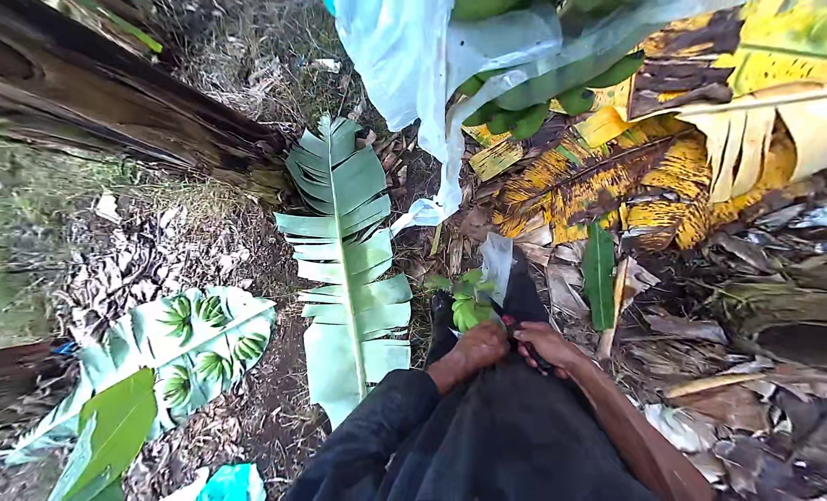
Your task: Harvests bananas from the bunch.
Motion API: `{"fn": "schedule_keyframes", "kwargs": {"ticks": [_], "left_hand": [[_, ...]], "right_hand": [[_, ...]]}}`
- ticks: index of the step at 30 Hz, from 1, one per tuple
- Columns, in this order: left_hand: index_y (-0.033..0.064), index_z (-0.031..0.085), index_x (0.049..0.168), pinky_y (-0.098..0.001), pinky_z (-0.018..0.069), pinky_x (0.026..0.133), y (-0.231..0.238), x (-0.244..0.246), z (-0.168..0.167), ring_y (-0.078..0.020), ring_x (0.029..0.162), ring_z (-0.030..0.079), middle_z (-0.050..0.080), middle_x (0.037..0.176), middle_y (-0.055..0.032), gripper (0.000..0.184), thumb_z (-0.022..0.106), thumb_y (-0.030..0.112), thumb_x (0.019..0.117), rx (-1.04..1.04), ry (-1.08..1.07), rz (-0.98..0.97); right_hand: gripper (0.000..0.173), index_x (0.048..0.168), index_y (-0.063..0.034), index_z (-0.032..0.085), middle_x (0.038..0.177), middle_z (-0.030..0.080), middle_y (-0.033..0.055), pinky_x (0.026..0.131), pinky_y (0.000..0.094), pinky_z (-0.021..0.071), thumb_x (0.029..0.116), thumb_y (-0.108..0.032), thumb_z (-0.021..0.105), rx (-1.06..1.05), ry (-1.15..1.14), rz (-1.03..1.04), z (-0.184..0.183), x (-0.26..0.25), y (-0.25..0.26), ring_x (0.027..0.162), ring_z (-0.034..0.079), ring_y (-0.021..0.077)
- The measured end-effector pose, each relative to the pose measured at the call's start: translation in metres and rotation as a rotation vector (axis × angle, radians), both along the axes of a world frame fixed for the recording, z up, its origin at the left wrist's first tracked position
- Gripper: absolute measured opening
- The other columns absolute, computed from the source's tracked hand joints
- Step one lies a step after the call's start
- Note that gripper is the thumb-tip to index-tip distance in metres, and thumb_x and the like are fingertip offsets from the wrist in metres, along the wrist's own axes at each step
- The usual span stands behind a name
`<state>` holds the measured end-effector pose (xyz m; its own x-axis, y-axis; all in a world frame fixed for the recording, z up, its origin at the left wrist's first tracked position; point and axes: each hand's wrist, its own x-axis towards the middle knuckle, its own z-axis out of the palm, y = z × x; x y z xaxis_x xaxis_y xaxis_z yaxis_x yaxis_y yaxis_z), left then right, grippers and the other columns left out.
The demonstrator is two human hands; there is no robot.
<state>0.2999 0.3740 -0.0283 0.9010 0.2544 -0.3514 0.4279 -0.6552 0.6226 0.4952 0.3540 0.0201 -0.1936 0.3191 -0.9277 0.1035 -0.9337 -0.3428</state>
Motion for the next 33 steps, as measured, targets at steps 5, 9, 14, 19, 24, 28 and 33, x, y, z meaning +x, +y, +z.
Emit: {"fn": "schedule_keyframes", "kwargs": {"ticks": [5,9,14,19,24,28,33], "left_hand": [[0.0003,0.071,0.109,-0.0476,0.0472,0.107,0.006,0.005,-0.009,-0.0338,0.117,0.064,0.070,0.119,-0.0164,0.028,0.044,0.004,0.1037,0.002,0.011,-0.026],[-0.0016,0.070,0.109,-0.0466,0.0450,0.109,0.008,0.015,-0.009,-0.0339,0.121,0.063,0.070,0.120,-0.0168,0.030,0.042,0.005,0.1044,-0.036,0.037,-0.019],[-0.0018,0.070,0.110,-0.0463,0.0442,0.110,0.010,0.021,-0.002,-0.0337,0.122,0.062,0.070,0.121,-0.0170,0.030,0.041,0.005,0.1046,-0.060,0.021,0.038],[0.0010,0.071,0.113,-0.0473,0.0431,0.112,0.025,0.021,-0.009,-0.0337,0.123,0.061,0.070,0.122,-0.0160,0.031,0.042,0.012,0.1069,-0.089,0.038,0.176],[0.0047,0.071,0.121,-0.0506,0.0415,0.114,0.034,-0.015,-0.042,-0.0353,0.127,0.060,0.068,0.127,-0.0169,0.028,0.049,0.003,0.1025,-0.098,0.035,0.204],[0.0051,0.072,0.114,-0.0518,0.0458,0.110,0.012,-0.065,-0.076,-0.0342,0.121,0.064,0.071,0.120,-0.0159,0.019,0.062,0.005,0.0977,-0.161,0.020,0.454],[0.0018,0.071,0.118,-0.0596,0.0485,0.104,0.010,-0.141,-0.091,-0.0390,0.117,0.065,0.070,0.119,-0.0206,0.024,0.063,0.009,0.0969,-0.366,0.131,0.709]], "right_hand": [[0.023,0.113,-0.0063,0.058,0.068,0.057,0.0032,0.041,0.0265,0.0456,0.1100,-0.023,0.042,-0.057,0.005,-0.087,0.000,-0.001,0.007,0.047,0.052,0.0121],[0.022,0.111,-0.0060,0.058,0.066,0.056,0.0028,0.040,0.0253,0.0446,0.1097,-0.022,0.043,-0.073,0.024,-0.174,0.000,0.000,0.006,0.045,0.051,0.0114],[0.022,0.112,-0.0056,0.056,0.065,0.054,0.0027,0.039,0.0247,0.0442,0.1097,-0.021,0.040,-0.058,0.070,-0.263,0.016,-0.001,0.009,0.044,0.050,0.0109],[0.027,0.118,-0.0073,0.057,0.065,0.053,0.0020,0.036,0.0248,0.0421,0.1082,-0.025,0.040,-0.019,0.124,-0.179,0.039,0.003,0.026,0.042,0.046,0.0101],[0.030,0.124,-0.0036,0.055,0.062,0.053,0.0028,0.036,0.0295,0.0461,0.1111,-0.024,0.037,0.151,-0.112,-0.270,0.046,0.000,0.049,0.041,0.048,0.0124],[0.030,0.122,-0.0037,0.056,0.062,0.052,0.0016,0.035,0.0295,0.0462,0.1107,-0.024,0.036,0.158,-0.203,-0.238,0.034,0.021,0.049,0.041,0.049,0.0120],[0.028,0.117,-0.0051,0.056,0.061,0.054,0.0016,0.035,0.0291,0.0464,0.1107,-0.024,0.037,0.143,-0.281,-0.231,0.020,0.054,0.026,0.040,0.050,0.0116]]}}
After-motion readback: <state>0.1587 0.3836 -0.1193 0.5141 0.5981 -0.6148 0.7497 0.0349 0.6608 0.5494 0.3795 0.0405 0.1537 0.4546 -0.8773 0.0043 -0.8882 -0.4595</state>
